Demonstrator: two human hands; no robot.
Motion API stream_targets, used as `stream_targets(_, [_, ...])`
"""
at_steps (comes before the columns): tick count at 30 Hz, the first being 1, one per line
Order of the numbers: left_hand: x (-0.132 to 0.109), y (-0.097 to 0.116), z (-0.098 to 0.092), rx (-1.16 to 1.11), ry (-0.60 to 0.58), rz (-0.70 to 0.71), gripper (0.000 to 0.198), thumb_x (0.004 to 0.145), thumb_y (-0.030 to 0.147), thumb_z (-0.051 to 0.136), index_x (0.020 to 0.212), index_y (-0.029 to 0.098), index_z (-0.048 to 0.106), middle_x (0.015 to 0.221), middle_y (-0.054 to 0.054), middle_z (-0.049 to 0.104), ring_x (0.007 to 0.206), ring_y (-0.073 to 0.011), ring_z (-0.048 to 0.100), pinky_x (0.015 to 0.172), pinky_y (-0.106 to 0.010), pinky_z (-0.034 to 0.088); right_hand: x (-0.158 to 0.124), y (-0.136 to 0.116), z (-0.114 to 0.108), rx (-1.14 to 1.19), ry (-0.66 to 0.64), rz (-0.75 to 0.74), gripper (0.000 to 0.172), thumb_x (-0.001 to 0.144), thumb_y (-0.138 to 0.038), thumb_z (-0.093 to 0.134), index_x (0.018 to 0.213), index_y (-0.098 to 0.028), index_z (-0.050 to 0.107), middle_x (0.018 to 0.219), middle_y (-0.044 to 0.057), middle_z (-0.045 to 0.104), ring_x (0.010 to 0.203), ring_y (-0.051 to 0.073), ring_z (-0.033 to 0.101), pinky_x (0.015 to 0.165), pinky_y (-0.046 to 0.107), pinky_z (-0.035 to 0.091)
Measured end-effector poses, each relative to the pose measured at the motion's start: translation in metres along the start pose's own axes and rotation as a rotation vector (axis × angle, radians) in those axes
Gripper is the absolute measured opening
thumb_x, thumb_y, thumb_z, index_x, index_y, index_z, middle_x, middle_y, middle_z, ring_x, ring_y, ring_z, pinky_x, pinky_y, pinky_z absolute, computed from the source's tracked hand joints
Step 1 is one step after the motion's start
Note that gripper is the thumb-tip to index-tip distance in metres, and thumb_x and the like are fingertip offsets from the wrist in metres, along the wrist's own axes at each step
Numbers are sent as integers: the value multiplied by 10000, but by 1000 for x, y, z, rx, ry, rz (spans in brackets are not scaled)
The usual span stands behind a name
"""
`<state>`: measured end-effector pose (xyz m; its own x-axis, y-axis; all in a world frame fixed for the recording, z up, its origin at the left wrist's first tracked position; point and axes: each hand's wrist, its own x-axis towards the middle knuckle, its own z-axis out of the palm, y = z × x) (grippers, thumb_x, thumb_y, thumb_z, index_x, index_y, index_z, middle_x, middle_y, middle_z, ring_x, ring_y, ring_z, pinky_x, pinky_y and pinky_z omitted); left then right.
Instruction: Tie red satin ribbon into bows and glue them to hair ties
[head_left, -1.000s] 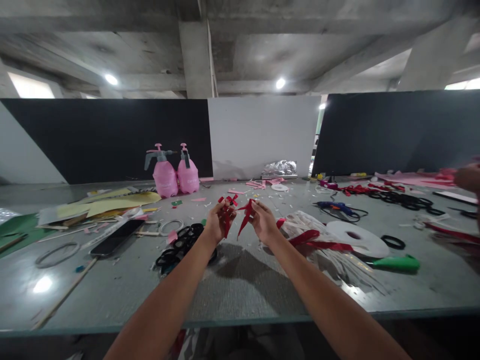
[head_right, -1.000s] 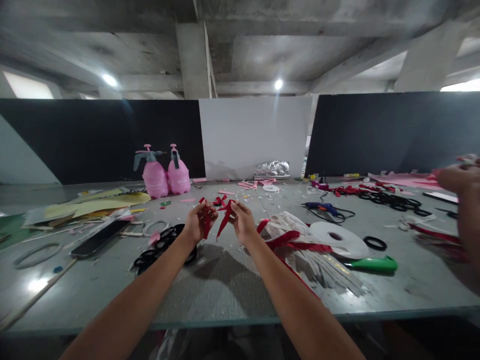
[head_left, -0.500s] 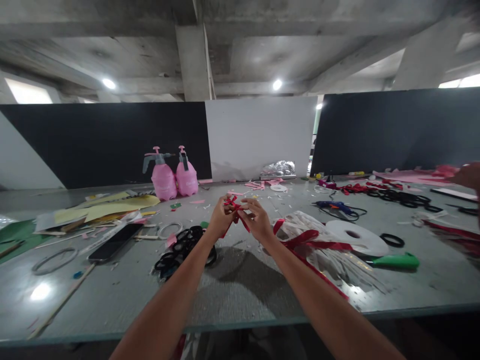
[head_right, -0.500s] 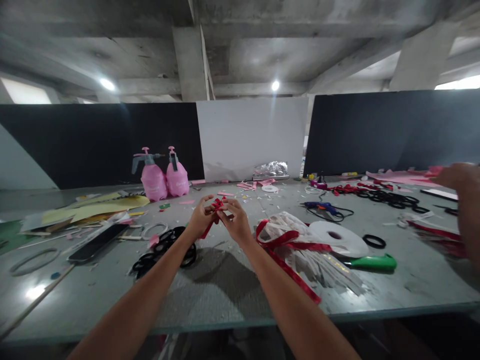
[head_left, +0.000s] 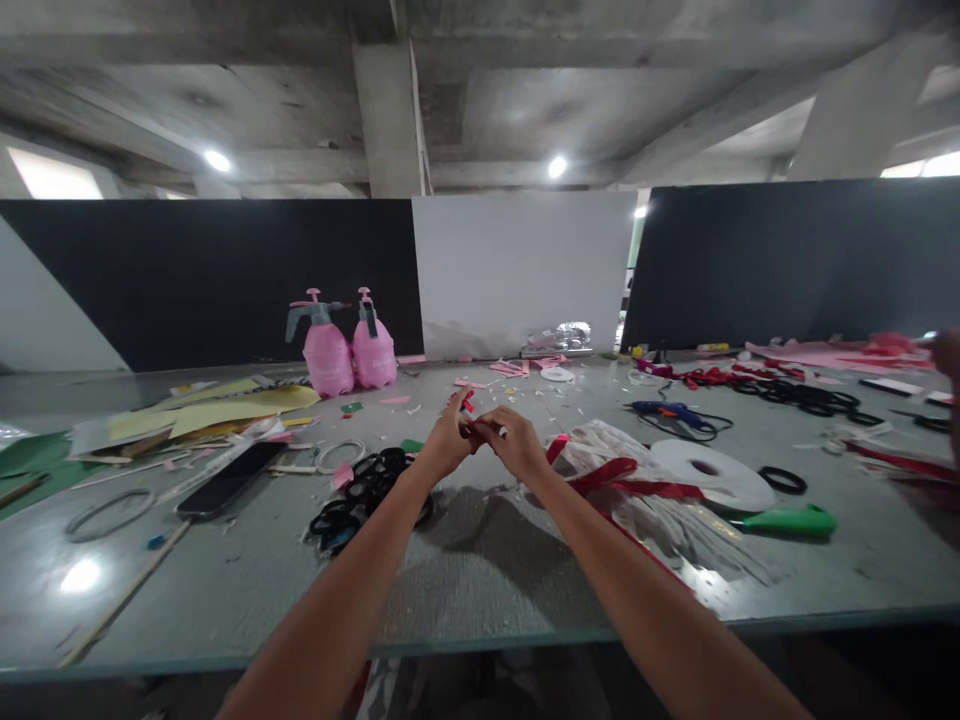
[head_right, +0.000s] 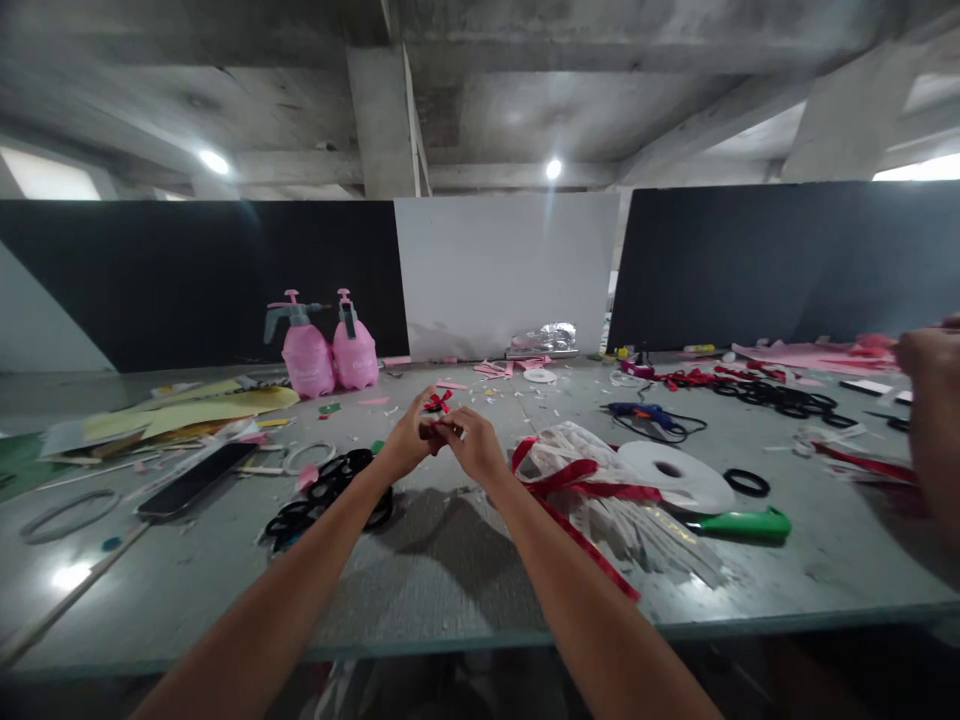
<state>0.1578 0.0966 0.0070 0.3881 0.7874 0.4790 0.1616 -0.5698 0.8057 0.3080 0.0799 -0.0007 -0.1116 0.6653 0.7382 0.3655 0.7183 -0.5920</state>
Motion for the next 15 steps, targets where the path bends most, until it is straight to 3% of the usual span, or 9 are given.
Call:
stream_targets(3, [2,0,-1,31,74,17,830,705,193,637,1404,204,191,721,26,592,519,-64,504,518,-187,402,0,1,3,92,97,153,205,795,-344,555,792,-181,679,728,20,623,641,133,574,610,244,461])
stream_targets(6, [2,2,0,64,107,66,754,721,195,630,1373,186,250,771,14,585,585,-69,520,582,-196,425,-1,2,11,348,151,405,252,750,-397,582,801,-161,654,643,-1,610,494,112,552,477,232,460])
stream_targets(9, [-1,4,3,148,121,135,658,746,174,605,1338,219,323,799,13,577,636,-77,533,642,-210,441,-2,7,17,628,182,599,295,665,-383,675,842,-156,610,631,-9,617,453,106,551,440,245,491])
stream_targets(12, [-4,5,4,223,109,174,592,767,160,582,1314,247,371,830,6,581,699,-92,559,710,-233,453,-2,13,19,776,209,667,343,593,-331,749,827,-178,551,637,-12,630,492,120,577,438,257,522])
stream_targets(15, [-6,6,3,272,105,175,589,766,161,590,1309,255,381,837,3,588,724,-104,570,738,-248,458,0,15,15,754,144,661,319,567,-332,771,716,-168,542,591,-24,606,457,96,546,442,262,535])
